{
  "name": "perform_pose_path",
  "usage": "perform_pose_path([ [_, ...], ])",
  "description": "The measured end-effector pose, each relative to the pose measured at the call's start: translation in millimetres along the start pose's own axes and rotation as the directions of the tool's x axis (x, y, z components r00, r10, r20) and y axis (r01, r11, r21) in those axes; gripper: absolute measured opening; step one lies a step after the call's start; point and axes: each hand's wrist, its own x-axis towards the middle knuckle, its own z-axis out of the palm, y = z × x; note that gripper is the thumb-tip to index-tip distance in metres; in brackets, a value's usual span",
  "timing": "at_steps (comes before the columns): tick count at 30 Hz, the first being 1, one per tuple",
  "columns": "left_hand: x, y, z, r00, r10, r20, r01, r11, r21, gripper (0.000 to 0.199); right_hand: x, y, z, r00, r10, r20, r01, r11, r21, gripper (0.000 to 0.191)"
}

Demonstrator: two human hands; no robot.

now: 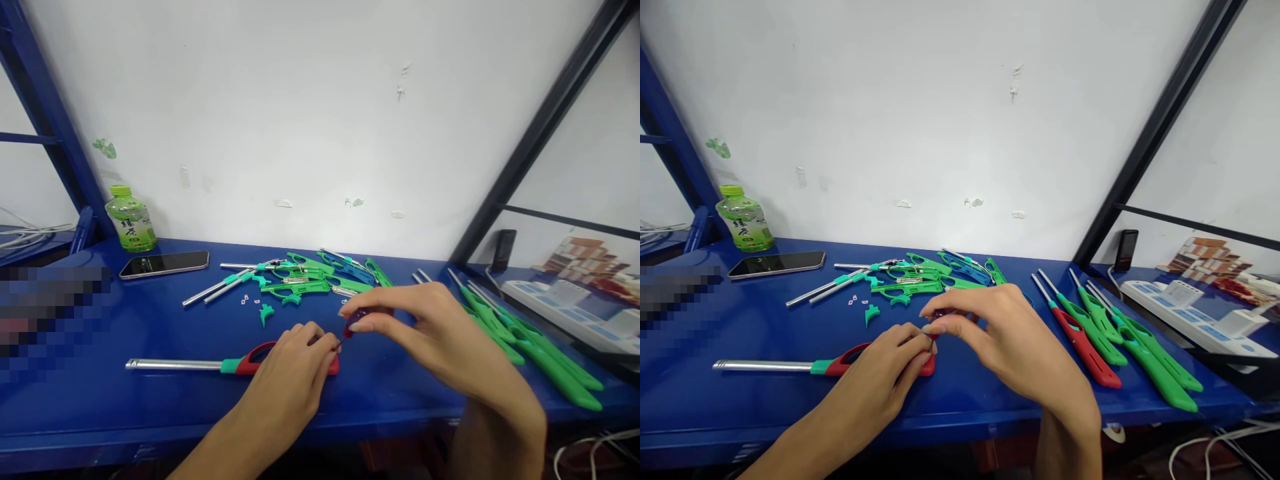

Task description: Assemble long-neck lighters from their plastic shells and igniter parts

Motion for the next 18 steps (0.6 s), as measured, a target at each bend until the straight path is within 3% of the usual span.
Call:
perform_pose_path([
  [2,0,-1,0.4,1.0,0.002,-0.005,-0.002,1.0,0.001,0.027,3,-1,4,0.997,0.049,-0.061,-0.051,0.998,-0.035,0.012],
  [7,0,-1,2.2,0.999,-0.018,-0.032,0.018,1.0,-0.006,0.024,10,1,14,0.972,0.043,-0.229,-0.095,0.971,-0.22,0.049],
  [16,0,-6,3.3,0.998,0.026,-0.064,-0.029,0.999,-0.038,0.023,11,1,15,0.981,0.037,-0.192,-0.078,0.974,-0.213,0.052],
  [18,1,-7,3.6,0.998,0.028,-0.062,-0.03,0.999,-0.04,0.026,9,1,13,0.981,0.042,-0.187,-0.077,0.98,-0.186,0.038],
])
